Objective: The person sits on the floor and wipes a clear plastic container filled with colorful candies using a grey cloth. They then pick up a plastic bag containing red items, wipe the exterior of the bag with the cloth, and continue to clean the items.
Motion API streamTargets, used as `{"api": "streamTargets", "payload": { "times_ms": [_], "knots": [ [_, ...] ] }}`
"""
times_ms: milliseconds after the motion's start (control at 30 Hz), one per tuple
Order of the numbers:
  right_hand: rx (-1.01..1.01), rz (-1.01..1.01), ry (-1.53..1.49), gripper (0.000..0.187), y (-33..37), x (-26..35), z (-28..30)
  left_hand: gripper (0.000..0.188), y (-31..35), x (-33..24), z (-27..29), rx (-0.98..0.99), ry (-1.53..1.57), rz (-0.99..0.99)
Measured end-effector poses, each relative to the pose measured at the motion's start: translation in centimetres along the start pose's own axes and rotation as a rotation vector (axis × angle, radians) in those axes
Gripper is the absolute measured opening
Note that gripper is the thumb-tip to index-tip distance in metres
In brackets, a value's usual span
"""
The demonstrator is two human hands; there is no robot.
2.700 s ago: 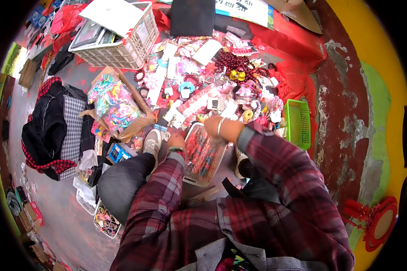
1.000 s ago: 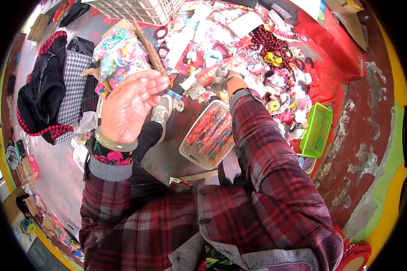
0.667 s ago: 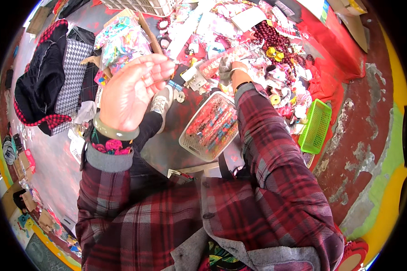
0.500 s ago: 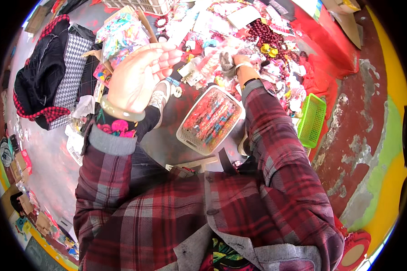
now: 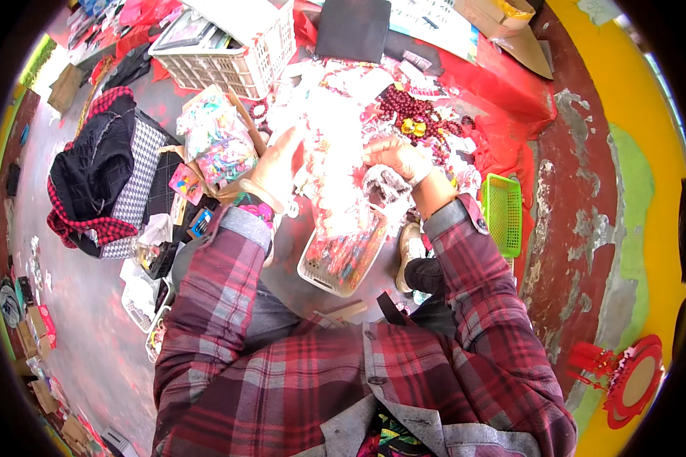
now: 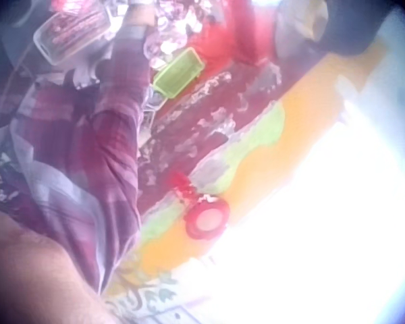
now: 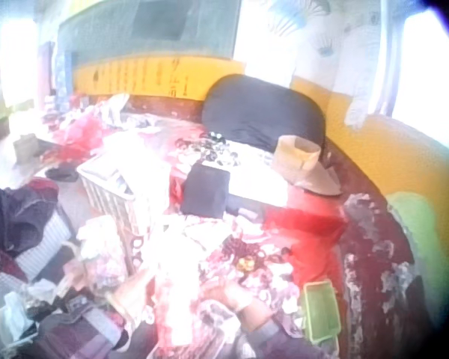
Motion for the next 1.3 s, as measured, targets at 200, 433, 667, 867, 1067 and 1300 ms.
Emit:
{"api": "streamTargets", "payload": {
  "times_ms": [200,433,667,867,1067,1300],
  "knots": [
    [-0.017,0.124,-0.174,0.012,3.7,0.9,-3.2,0.048,4.1,-0.2,-4.1,0.290,0.281,0.134],
    [-0.143,0.259,-0.972,0.037,6.1,2.2,0.4,0.054,5.7,-1.2,-5.9,0.236,0.483,0.056],
    [-0.150,0.465,-0.745,0.028,7.5,3.8,0.4,0.057,5.0,-0.6,-5.7,0.249,0.488,0.012],
    [-0.303,0.589,-0.248,0.030,8.6,7.0,-0.9,0.056,4.3,-0.3,-5.5,0.272,0.444,0.036],
    [-0.283,0.546,-0.538,0.032,8.4,7.8,-2.0,0.059,3.7,0.6,-6.0,0.234,0.480,0.073],
    [0.226,0.745,0.677,0.046,9.1,5.6,-8.7,0.060,4.3,-0.1,-7.3,0.342,0.492,0.117]
  ]
}}
Point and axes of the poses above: each hand's wrist, its own y-axis away from the middle knuckle, its own z-axis out of the back of the hand, x = y × z, the point moved 1 cm from there along -y, towards the middle knuckle, and after that the axes turned 13 degrees about -y, right-handed, at the moved point
